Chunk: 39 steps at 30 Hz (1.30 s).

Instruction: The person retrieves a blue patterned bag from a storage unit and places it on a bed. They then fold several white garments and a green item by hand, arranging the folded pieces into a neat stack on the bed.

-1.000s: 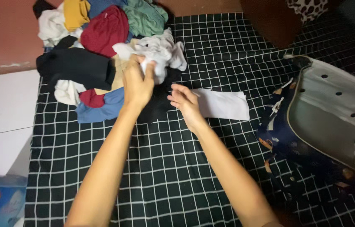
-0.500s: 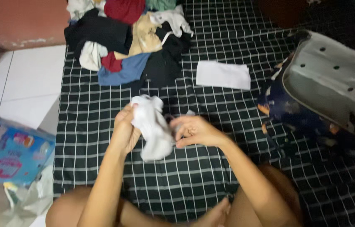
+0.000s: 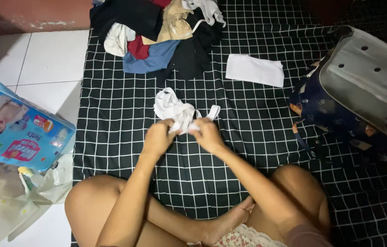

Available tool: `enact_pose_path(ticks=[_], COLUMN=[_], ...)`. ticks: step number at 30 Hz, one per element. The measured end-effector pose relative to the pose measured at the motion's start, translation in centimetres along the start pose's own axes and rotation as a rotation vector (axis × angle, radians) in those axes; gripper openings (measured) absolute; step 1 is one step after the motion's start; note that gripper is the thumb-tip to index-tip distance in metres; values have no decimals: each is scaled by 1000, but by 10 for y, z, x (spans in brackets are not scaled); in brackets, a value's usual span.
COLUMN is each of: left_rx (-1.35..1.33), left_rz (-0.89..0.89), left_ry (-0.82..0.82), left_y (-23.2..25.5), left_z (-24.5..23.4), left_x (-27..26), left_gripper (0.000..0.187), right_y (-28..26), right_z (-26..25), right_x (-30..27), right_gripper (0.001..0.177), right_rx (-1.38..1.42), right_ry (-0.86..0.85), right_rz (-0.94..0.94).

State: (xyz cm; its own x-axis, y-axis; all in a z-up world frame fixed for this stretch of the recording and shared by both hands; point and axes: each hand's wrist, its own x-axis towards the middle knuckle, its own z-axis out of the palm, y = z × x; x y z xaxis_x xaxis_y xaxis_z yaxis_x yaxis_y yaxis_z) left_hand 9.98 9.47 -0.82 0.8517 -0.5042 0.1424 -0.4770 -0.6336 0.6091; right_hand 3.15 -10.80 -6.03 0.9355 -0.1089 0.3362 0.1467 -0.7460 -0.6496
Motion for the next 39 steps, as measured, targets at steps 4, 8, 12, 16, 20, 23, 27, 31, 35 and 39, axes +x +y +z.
enact_pose_path(ticks=[4,8,12,16,20,23,27,31,35,39], left_rx=[-280,-851,-1350,-1214,-911,-980,-921,-1036,-1177,-1902], left_rz=[-221,-82,-192,-166,-101,99,-13,15,-87,-415], left_ry=[88,322,161,19,-109,-79,-73,-63,-147,-99], left_y=[9,12,7,11,32,51,59,56,53,48], left_z=[-23,-29,-24,-13,1,7,8,12,15,0], left_x=[9,20,22,19,8,-1,-6,-3,-2,10], left_gripper=[30,38,39,35,22,12,10,26,25,27], right_y=[38,60,35,-17,-53,-65,-62,-54,-47,-31], right_z=[-15,-58,-105,-116,-100,-82,-79,-88,-91,-108], right_x=[12,27,34,33,34,25,17,19,26,37], right_gripper=[19,15,44,61,23,17,15,26,32,38], right_rx=[269,418,-373,-443,510,506,1035,1503,1634,1817], right_ry=[50,396,642,593,-36,-84,-113,-139,-66,177], right_rz=[455,227,62,-99,313,113,428,657,729,779])
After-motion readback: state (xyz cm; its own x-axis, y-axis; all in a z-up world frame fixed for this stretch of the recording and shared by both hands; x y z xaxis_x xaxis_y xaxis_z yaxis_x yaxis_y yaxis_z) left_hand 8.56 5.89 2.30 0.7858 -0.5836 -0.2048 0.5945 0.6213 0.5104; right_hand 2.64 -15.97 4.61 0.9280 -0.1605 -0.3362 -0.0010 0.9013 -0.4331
